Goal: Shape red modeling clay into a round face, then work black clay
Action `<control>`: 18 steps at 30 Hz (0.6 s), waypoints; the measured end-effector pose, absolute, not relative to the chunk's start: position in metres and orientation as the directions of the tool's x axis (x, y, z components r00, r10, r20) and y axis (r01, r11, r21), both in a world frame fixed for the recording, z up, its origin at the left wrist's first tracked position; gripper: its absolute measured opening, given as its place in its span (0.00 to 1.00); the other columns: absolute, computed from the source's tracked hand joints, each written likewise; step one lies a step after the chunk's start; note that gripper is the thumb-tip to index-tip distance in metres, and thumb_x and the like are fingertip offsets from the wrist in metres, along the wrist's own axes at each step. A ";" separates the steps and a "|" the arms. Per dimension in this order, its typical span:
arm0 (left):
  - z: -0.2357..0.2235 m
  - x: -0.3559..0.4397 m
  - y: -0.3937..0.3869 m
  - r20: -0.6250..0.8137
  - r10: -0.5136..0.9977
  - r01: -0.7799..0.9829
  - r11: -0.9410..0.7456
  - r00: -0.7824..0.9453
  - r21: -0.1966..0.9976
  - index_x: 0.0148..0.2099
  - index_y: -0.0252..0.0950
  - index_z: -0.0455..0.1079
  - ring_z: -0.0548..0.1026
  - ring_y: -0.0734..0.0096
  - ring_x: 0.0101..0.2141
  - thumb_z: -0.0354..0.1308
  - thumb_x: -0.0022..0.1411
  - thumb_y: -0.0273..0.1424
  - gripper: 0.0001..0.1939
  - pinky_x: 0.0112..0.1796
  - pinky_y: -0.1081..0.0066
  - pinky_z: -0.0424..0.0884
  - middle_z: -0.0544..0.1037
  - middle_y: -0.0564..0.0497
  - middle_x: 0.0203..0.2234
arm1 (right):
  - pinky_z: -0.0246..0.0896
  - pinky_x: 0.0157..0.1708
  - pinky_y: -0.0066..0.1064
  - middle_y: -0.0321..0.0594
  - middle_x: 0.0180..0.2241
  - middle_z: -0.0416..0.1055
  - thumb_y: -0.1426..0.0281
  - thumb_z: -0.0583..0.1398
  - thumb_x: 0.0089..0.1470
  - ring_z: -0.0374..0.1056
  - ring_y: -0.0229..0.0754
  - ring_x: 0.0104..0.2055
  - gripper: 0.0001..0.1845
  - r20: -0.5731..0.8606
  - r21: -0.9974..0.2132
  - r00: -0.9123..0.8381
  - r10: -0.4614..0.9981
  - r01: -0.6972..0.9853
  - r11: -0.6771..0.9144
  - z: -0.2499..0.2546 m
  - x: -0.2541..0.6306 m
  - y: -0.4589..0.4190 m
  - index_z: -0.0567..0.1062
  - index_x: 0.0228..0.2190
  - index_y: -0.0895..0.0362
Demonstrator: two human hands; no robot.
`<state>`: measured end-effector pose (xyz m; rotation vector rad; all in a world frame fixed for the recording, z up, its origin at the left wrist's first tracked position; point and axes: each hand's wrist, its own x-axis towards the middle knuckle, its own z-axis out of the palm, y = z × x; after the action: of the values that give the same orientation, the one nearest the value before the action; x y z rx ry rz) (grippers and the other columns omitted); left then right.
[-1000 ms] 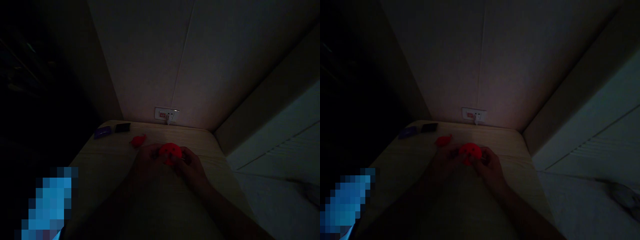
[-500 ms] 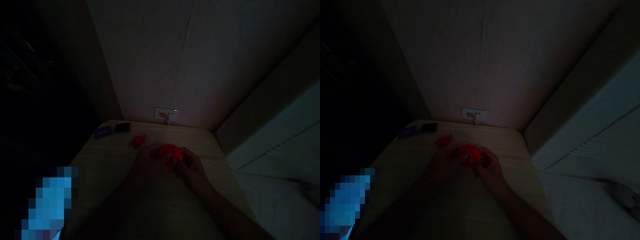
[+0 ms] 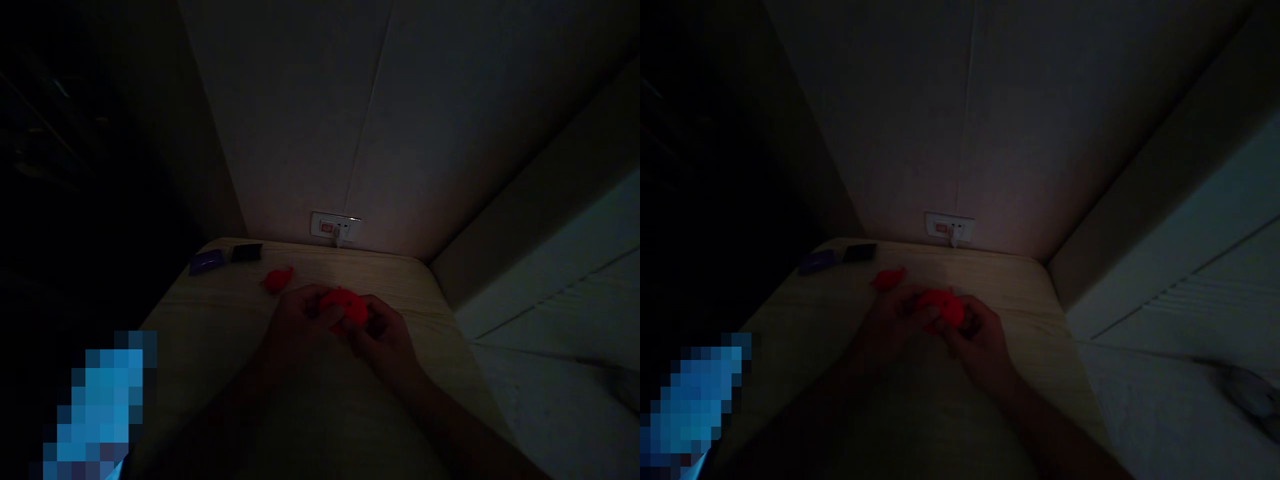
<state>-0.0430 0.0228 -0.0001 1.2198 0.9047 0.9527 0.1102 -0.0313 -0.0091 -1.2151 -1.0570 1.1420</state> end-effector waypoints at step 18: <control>-0.003 -0.043 0.023 -0.082 0.920 -0.196 0.167 0.383 0.966 0.43 0.33 0.80 0.83 0.58 0.39 0.68 0.48 0.29 0.17 0.40 0.66 0.77 0.86 0.45 0.38 | 0.55 0.15 0.22 0.31 0.21 0.70 0.59 0.74 0.43 0.60 0.32 0.18 0.20 0.007 -0.990 0.141 0.990 -0.137 0.026 -0.008 0.112 -0.029 0.76 0.34 0.55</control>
<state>-0.0432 0.0232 -0.0029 1.1107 0.8281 0.9391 0.1120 -0.0293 -0.0077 -1.1585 -1.0132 1.1560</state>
